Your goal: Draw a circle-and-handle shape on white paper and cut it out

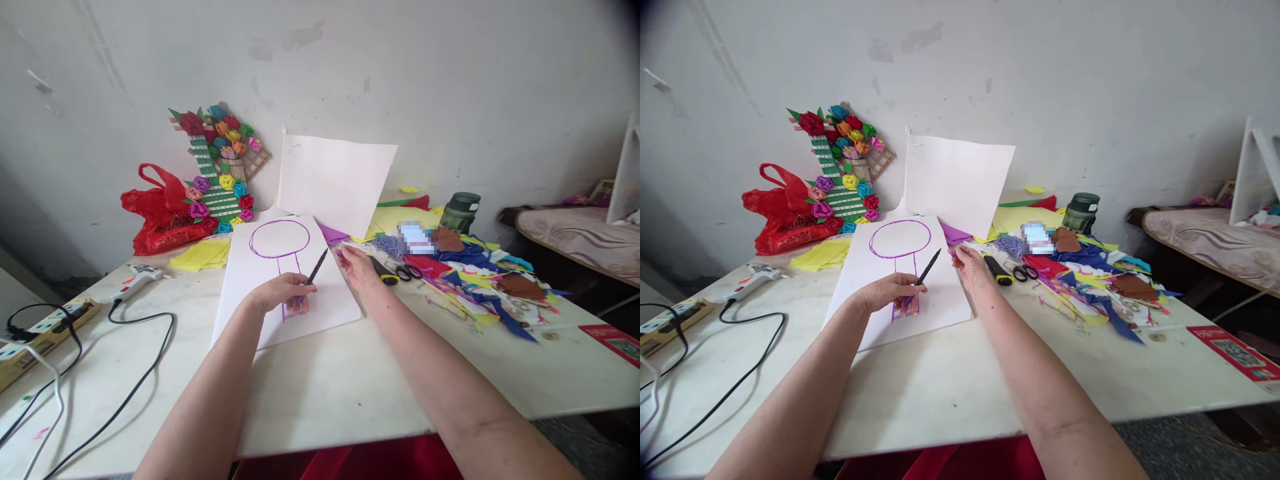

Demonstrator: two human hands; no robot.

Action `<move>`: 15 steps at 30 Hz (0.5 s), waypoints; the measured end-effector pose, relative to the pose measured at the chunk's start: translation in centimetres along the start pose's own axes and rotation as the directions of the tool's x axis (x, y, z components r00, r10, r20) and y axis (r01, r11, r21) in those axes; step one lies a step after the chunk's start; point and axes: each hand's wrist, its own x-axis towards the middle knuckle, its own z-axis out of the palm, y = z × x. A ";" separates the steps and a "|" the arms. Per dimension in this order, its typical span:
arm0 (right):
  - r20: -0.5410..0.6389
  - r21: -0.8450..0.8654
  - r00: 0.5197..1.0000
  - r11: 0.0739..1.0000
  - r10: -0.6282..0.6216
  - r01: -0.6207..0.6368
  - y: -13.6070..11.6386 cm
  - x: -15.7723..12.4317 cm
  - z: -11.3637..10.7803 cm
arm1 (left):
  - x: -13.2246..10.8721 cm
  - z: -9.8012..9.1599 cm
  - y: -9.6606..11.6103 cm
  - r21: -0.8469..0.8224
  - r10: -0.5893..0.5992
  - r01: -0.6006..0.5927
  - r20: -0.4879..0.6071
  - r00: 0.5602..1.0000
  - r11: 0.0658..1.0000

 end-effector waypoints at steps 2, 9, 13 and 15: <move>-0.003 -0.022 0.999 0.999 -0.037 0.036 0.1 0.2 -0.1 | 0.0 0.0 0.0 0.009 -0.015 0.015 0.015 1.000 1.000; -0.045 0.026 0.999 0.999 -0.029 0.030 0.1 0.0 0.4 | 0.2 0.1 -0.1 0.030 -0.039 0.038 0.047 0.998 0.999; -0.064 0.064 0.998 0.998 0.001 0.003 -0.2 -0.4 0.8 | 0.2 0.1 -0.1 0.039 -0.046 0.044 0.062 0.997 0.998; -0.055 0.057 0.998 0.998 -0.002 0.005 -0.2 -0.4 0.8 | 0.1 0.1 -0.1 0.039 -0.049 0.046 0.073 0.996 0.998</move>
